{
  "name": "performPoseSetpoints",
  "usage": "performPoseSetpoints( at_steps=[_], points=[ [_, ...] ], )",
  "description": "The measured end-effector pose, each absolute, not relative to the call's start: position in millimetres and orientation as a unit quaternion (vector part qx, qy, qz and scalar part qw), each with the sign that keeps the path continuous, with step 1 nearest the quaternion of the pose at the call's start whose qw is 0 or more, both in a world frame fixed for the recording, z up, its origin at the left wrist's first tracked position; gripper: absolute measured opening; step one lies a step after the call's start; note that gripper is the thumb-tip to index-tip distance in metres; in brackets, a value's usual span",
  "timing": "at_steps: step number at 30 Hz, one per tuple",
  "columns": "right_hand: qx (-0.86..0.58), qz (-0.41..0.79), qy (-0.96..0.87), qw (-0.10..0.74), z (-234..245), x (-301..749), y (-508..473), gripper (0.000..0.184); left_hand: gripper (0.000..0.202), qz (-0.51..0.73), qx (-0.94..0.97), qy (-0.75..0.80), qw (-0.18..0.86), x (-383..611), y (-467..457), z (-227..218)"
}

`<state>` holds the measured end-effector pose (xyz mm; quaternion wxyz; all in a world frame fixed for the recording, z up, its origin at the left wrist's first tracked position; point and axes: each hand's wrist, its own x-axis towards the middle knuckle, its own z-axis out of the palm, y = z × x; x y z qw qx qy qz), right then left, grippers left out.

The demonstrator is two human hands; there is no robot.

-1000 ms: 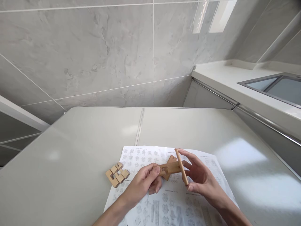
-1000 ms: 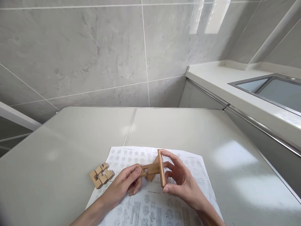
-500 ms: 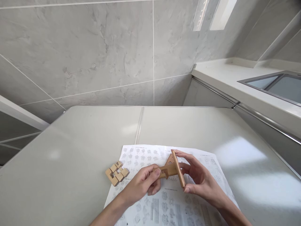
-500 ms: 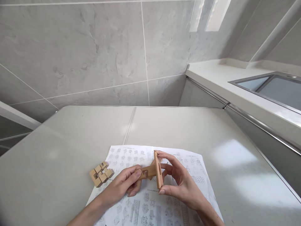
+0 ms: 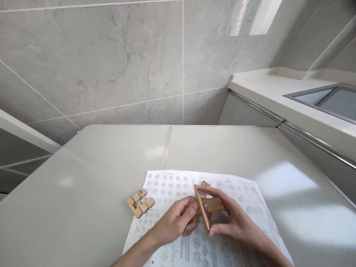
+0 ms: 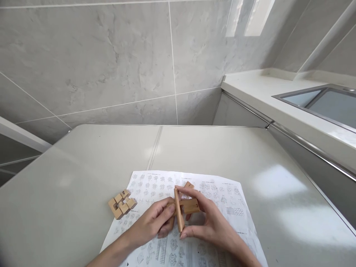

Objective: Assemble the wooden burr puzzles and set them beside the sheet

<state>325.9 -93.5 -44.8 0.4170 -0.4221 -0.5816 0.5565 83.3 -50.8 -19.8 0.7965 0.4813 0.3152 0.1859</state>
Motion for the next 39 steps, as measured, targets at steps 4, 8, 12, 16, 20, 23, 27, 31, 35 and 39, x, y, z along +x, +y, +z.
performPoseSetpoints(
  at_steps=[4,8,12,16,20,23,27,31,35,39],
  points=[
    [-0.426,0.537,-0.603,0.407,-47,320,-98,0.1,0.049,0.182,0.493,0.328,0.785,89,-55,-18],
    [-0.441,0.532,-0.61,0.388,-45,318,-100,0.103,0.052,0.171,0.526,0.336,0.762,91,-56,-14],
    [-0.446,0.53,-0.604,0.393,-43,316,-100,0.095,0.051,0.169,0.539,0.344,0.75,90,-55,-13],
    [-0.453,0.523,-0.6,0.401,-42,321,-98,0.093,0.048,0.186,0.533,0.351,0.747,88,-54,-17],
    [-0.435,0.571,-0.579,0.386,-38,327,-96,0.092,0.046,0.193,0.53,0.342,0.751,87,-53,-20],
    [-0.43,0.584,-0.574,0.381,-36,329,-96,0.09,0.045,0.194,0.531,0.337,0.753,87,-53,-20],
    [-0.427,0.599,-0.56,0.382,-36,330,-95,0.091,0.05,0.188,0.529,0.321,0.763,85,-53,-18],
    [-0.408,0.616,-0.551,0.386,-40,331,-93,0.09,0.052,0.182,0.525,0.317,0.769,84,-53,-16],
    [-0.394,0.632,-0.549,0.379,-43,333,-93,0.09,0.057,0.187,0.521,0.313,0.772,83,-54,-14],
    [-0.398,0.628,-0.552,0.378,-42,332,-93,0.09,0.058,0.179,0.527,0.315,0.768,82,-54,-13]
  ],
)
